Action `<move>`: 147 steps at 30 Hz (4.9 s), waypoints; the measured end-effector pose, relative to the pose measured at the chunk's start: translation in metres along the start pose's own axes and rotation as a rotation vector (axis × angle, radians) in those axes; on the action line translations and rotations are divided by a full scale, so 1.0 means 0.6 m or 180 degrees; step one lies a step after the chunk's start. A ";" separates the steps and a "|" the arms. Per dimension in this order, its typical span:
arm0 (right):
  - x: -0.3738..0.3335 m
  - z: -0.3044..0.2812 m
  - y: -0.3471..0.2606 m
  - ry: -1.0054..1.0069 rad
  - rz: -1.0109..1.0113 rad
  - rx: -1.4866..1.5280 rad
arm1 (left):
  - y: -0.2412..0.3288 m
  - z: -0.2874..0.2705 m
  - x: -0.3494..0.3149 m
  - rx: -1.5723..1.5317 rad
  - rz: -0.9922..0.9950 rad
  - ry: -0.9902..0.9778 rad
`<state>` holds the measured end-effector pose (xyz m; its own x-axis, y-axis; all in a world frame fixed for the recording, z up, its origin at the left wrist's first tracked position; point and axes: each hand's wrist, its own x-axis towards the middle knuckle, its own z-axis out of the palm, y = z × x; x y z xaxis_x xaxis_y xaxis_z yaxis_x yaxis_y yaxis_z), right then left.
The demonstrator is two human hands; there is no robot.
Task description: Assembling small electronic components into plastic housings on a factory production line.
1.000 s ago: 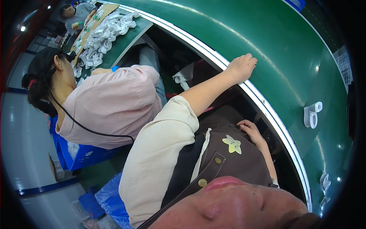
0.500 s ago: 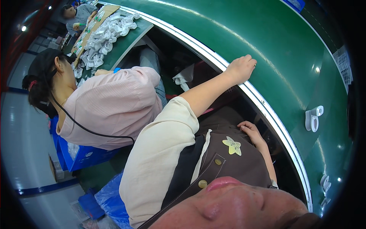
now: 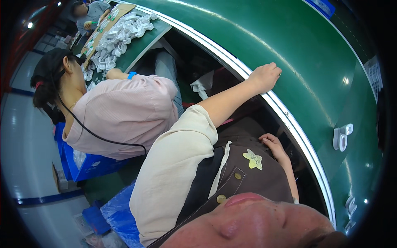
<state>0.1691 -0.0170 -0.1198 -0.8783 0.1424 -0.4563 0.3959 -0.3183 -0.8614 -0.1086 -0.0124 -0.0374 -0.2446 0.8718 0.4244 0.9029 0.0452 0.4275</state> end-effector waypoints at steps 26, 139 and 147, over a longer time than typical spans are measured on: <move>-0.004 -0.002 0.005 0.0011 0.0038 -0.0081 | 0.000 0.003 0.001 -0.0013 -0.0012 -0.0066; 0.068 -0.117 -0.238 0.1884 -0.2098 -0.2173 | 0.065 0.027 0.011 -0.1284 0.0758 -0.0786; 0.078 -0.116 -0.232 0.1977 -0.2132 -0.2117 | 0.076 0.005 0.020 -0.1156 0.0692 -0.1132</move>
<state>0.0912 0.0991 -0.0368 -0.7554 0.5972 0.2697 0.1223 0.5329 -0.8373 -0.0692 0.0014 -0.0154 0.1252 0.9562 0.2647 0.7239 -0.2704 0.6347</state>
